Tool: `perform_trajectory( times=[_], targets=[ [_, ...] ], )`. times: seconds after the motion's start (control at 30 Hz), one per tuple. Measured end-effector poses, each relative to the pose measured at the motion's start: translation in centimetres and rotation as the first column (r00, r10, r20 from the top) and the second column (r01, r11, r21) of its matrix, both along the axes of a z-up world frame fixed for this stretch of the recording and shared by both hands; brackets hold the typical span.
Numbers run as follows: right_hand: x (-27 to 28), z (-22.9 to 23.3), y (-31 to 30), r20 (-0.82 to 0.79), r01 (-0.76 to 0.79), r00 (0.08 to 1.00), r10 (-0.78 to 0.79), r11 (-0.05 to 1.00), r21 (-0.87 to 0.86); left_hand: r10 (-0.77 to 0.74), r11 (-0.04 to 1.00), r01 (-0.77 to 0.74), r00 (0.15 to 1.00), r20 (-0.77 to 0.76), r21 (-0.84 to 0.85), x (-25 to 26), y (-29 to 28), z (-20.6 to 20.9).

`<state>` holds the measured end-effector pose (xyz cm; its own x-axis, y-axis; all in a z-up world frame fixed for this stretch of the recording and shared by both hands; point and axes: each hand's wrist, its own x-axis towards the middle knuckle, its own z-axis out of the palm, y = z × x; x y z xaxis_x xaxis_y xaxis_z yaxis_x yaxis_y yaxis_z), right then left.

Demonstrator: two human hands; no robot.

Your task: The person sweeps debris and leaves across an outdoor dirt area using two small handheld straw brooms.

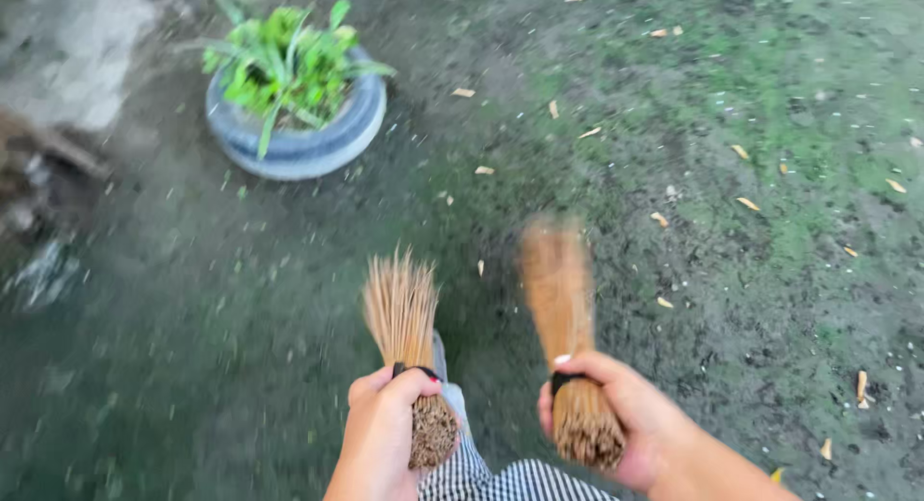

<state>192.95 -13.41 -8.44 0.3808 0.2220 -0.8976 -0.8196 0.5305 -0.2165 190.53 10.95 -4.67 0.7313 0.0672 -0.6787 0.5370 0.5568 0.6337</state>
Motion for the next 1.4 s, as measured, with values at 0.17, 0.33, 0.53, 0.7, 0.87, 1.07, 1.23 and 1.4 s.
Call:
perform_trajectory(
  times=[0.17,0.33,0.53,0.7,0.87,1.07,1.23,1.4],
  targets=[
    [9.2,-3.9,3.5,-0.242,0.001,0.970,0.019,0.997,0.079,-0.024,0.990,0.070,0.943,-0.333,0.126,12.6,3.7,1.3],
    [15.3,-2.2,-2.2,-0.383,0.316,0.882,-0.276,0.948,0.043,-0.124,0.974,0.180,0.931,-0.343,0.134,21.3,8.9,2.6],
    [19.0,0.6,4.5,-0.192,0.178,0.954,-0.231,0.949,-0.259,-0.163,0.954,0.244,0.910,-0.382,0.174,28.8,10.9,3.4],
    [24.8,1.1,12.8,-0.132,-0.013,0.991,0.005,0.998,-0.059,-0.057,0.956,0.175,0.899,-0.435,0.236,33.2,11.5,3.7],
    [35.6,-1.5,14.4,-0.125,-0.173,0.977,0.172,0.985,0.003,-0.043,0.956,0.154,0.916,-0.398,0.250,37.3,11.9,2.3],
    [44.3,-9.5,6.0,-0.275,0.007,0.961,-0.006,1.000,0.000,-0.018,0.944,0.172,0.879,-0.476,0.282,45.6,11.3,1.7],
    [36.3,-16.8,-20.5,-0.602,0.539,0.750,-0.274,0.780,0.318,-0.152,0.971,0.202,0.932,-0.329,0.125,52.6,9.5,1.4],
    [35.9,-17.5,-27.9,-0.330,0.606,0.784,-0.526,0.765,0.219,-0.121,0.969,0.193,0.916,-0.383,0.155,56.6,6.1,1.7]
  ],
)
